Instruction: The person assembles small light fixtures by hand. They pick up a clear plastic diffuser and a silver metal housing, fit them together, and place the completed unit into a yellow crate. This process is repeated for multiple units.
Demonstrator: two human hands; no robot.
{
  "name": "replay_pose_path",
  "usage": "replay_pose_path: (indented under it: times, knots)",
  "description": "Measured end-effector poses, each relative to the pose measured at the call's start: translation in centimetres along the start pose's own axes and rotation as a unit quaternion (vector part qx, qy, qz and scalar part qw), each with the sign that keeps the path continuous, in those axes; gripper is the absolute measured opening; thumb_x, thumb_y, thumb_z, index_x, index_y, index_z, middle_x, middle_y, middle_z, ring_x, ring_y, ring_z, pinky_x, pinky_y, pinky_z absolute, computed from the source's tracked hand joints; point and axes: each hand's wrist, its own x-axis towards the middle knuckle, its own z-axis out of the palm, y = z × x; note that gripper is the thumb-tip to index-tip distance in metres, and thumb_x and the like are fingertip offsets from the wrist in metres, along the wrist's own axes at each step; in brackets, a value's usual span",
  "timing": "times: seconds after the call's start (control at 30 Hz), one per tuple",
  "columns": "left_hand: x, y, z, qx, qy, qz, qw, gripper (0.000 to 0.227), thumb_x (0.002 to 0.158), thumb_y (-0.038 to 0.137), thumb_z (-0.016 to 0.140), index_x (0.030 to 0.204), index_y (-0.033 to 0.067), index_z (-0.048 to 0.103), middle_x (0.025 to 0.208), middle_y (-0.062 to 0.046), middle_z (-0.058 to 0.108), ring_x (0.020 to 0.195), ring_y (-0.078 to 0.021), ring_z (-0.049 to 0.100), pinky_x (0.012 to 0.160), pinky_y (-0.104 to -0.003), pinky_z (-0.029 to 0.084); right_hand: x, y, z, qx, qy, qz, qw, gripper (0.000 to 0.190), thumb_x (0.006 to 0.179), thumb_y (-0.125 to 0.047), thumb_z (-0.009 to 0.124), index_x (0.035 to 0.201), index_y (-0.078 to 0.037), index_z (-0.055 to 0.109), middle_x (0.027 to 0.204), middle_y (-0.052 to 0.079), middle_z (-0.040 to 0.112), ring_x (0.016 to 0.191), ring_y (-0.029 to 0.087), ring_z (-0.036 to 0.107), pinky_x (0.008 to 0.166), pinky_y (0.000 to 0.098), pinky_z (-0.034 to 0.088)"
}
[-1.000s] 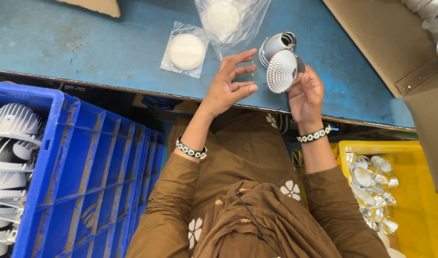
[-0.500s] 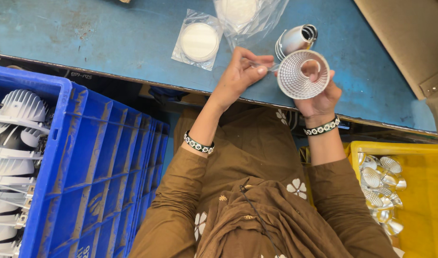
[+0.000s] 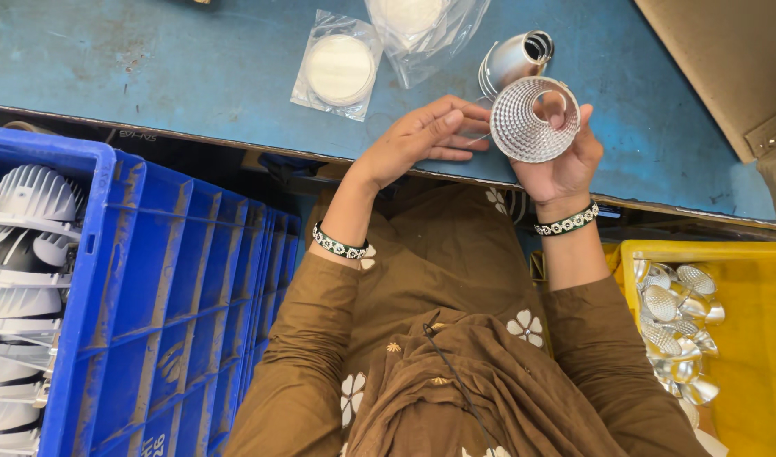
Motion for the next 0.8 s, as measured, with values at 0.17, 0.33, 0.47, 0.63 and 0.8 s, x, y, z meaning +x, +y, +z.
replay_pose_path:
  times: [0.17, 0.33, 0.47, 0.63, 0.8]
  knots:
    - [0.0, 0.7, -0.2, -0.009, -0.014, -0.015, 1.0, 0.051, 0.105, 0.045, 0.055, 0.138, 0.0068, 0.051, 0.141, -0.019, 0.064, 0.13, -0.0317, 0.067, 0.11, -0.046, 0.056, 0.0, 0.2, -0.6, 0.015, 0.027, 0.012, 0.999, 0.038, 0.107, -0.046, 0.063, 0.098, -0.01, 0.058, 0.119, 0.007, 0.066, 0.12, 0.023, 0.062, 0.113, 0.0419, 0.05]
    - [0.1, 1.1, -1.0, -0.062, -0.051, -0.017, 0.997, 0.054, 0.102, 0.043, 0.058, 0.141, 0.0086, 0.044, 0.142, -0.023, 0.062, 0.126, -0.035, 0.069, 0.107, -0.048, 0.058, 0.0, 0.5, -1.4, 0.016, 0.049, 0.023, 0.998, 0.038, 0.104, -0.046, 0.061, 0.109, -0.009, 0.063, 0.12, 0.005, 0.065, 0.122, 0.023, 0.062, 0.114, 0.044, 0.05]
    - [0.4, 1.2, -1.0, -0.096, -0.047, -0.032, 0.994, 0.056, 0.103, 0.047, 0.058, 0.141, 0.0097, 0.042, 0.137, -0.024, 0.065, 0.121, -0.0347, 0.072, 0.099, -0.048, 0.063, 0.3, 0.5, -1.4, 0.013, 0.017, 0.027, 0.999, 0.039, 0.106, -0.047, 0.061, 0.099, -0.009, 0.058, 0.114, 0.003, 0.063, 0.118, 0.02, 0.06, 0.113, 0.0417, 0.051]
    - [0.5, 1.3, -0.6, -0.028, -0.029, -0.038, 0.998, 0.057, 0.102, 0.042, 0.066, 0.142, 0.0086, 0.043, 0.135, -0.024, 0.066, 0.118, -0.0339, 0.073, 0.095, -0.046, 0.065, 0.3, 0.4, -1.0, -0.019, 0.002, 0.023, 1.0, 0.039, 0.107, -0.049, 0.06, 0.096, -0.012, 0.053, 0.111, 0.003, 0.062, 0.119, 0.019, 0.061, 0.108, 0.0394, 0.053]
    - [0.4, 1.0, -0.7, -0.001, -0.014, -0.038, 0.999, 0.066, 0.098, 0.041, 0.07, 0.148, 0.0103, 0.041, 0.138, -0.023, 0.066, 0.12, -0.0334, 0.073, 0.094, -0.045, 0.067, 0.5, 0.1, -0.3, 0.003, -0.01, 0.032, 0.999, 0.038, 0.108, -0.048, 0.06, 0.098, -0.011, 0.057, 0.117, 0.004, 0.063, 0.123, 0.021, 0.061, 0.11, 0.0416, 0.053]
